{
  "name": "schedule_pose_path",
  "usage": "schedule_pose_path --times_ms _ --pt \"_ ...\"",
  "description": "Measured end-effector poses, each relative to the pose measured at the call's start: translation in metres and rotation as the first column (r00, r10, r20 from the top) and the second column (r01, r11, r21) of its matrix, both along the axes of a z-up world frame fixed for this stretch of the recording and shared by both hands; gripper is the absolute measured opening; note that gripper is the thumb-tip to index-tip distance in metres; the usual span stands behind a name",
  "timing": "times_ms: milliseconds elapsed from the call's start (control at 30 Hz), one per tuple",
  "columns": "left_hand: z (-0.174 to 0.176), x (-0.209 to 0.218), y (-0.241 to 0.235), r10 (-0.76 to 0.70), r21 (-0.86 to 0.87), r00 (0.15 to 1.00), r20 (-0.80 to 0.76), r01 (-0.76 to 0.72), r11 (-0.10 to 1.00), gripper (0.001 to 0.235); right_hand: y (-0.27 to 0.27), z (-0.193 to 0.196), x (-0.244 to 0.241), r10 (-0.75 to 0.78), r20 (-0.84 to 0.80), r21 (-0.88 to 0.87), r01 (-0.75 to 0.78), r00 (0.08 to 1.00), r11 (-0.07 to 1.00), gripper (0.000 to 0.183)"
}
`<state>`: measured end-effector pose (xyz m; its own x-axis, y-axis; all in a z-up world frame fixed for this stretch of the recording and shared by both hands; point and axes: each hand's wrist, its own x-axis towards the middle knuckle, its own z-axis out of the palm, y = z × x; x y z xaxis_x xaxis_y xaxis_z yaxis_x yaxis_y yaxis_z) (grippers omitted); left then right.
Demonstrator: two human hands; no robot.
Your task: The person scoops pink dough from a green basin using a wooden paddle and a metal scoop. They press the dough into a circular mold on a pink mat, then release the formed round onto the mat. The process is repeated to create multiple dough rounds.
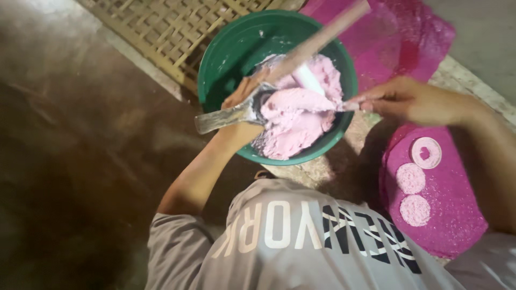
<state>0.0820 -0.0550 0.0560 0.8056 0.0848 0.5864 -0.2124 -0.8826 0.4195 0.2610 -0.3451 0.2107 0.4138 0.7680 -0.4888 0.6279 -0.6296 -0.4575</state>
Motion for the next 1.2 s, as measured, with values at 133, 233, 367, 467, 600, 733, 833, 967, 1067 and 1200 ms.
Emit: schedule_pose_path --times_ms 133,233,367,467,600,733,833,967,1067,1200 --pt "0.011 0.01 -0.027 -0.014 0.051 0.997 -0.075 0.018 0.999 0.067 0.036 0.018 -0.017 0.255 0.581 -0.292 -0.094 0.773 0.952 0.029" --pt "0.009 0.015 -0.045 0.019 -0.257 0.984 -0.178 -0.065 0.964 0.072 0.064 -0.011 -0.067 0.482 0.755 -0.366 -0.324 0.444 0.872 0.029" --pt "0.003 0.012 -0.046 -0.014 -0.14 0.955 -0.298 -0.03 0.99 0.051 0.054 -0.018 -0.096 0.379 0.867 -0.168 -0.526 0.324 0.834 0.027" --pt "0.006 -0.001 -0.037 0.011 -0.199 0.945 -0.328 -0.081 0.977 0.053 0.025 0.015 -0.093 0.279 0.841 -0.074 -0.413 0.464 0.908 0.021" --pt "0.027 -0.002 -0.019 0.01 -0.159 0.993 -0.117 -0.029 0.987 0.063 0.018 0.05 -0.087 0.306 0.824 -0.154 -0.331 0.477 0.931 0.01" --pt "0.023 0.006 -0.025 0.018 -0.103 0.995 -0.099 -0.028 0.994 0.074 0.07 0.021 -0.11 0.428 0.87 -0.316 -0.391 0.244 0.865 0.025" --pt "0.015 0.011 -0.025 -0.065 -0.122 0.986 0.154 0.084 0.989 0.068 0.076 0.025 -0.118 0.379 0.895 -0.246 -0.449 0.235 0.859 0.043" --pt "0.007 -0.001 -0.008 0.086 -0.251 0.987 -0.134 -0.117 0.961 0.03 0.038 0.051 -0.113 0.334 0.881 -0.257 -0.253 0.334 0.933 0.016" --pt "0.018 -0.002 0.009 0.039 -0.431 0.99 -0.138 -0.096 0.897 0.029 0.029 0.064 -0.099 0.255 0.924 -0.151 -0.342 0.285 0.927 0.015" --pt "0.013 0.006 -0.005 -0.007 -0.096 1.0 -0.029 0.004 0.995 0.041 0.03 0.054 -0.087 0.24 0.951 -0.104 -0.532 0.195 0.841 0.018"
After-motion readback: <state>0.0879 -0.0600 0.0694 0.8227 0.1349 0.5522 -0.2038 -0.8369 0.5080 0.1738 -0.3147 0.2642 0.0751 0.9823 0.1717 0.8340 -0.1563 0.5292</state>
